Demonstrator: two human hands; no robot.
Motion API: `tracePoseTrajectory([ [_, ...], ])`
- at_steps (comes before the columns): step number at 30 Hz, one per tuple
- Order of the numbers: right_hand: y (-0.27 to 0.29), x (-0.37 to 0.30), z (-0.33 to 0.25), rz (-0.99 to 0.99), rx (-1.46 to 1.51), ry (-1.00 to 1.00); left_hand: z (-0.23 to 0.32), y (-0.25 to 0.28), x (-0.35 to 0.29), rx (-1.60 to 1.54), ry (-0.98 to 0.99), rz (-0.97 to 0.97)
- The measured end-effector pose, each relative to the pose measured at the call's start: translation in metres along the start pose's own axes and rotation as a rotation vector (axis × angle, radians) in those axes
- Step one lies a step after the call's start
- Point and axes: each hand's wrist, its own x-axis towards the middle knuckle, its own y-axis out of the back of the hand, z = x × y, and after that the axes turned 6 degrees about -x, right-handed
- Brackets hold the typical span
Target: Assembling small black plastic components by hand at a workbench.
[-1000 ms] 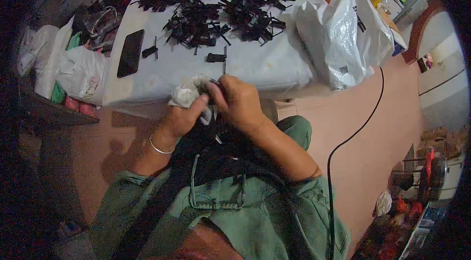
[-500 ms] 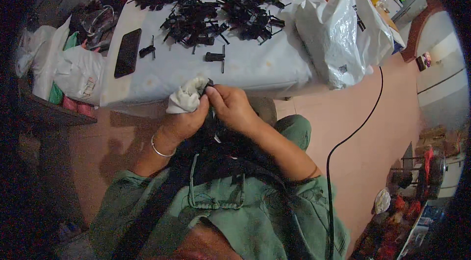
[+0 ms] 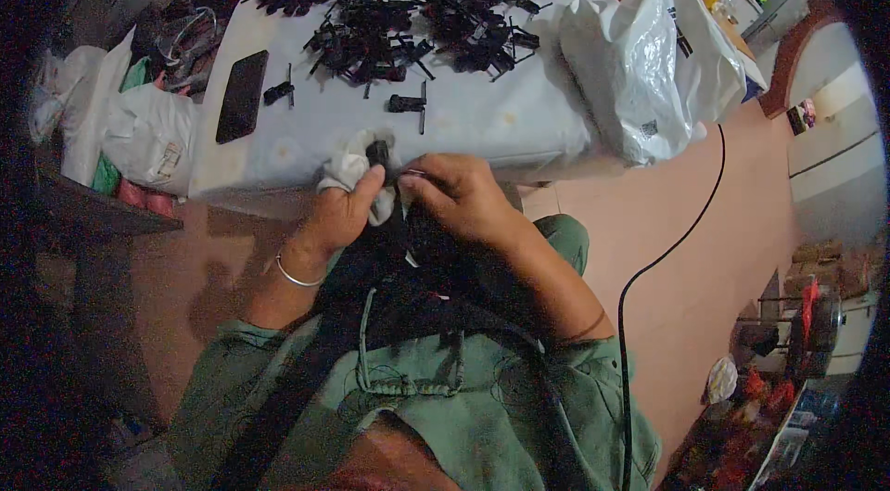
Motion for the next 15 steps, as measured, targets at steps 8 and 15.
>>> tracePoseTrajectory([
  [8,-0.006,0.007,-0.008,-0.053,0.095,-0.132,0.009,-0.004,-0.006,-0.475,0.517,-0.124],
  [15,-0.014,0.008,-0.007,-0.086,-0.019,-0.088,0.018,-0.011,-0.001,-0.164,0.166,0.001],
])
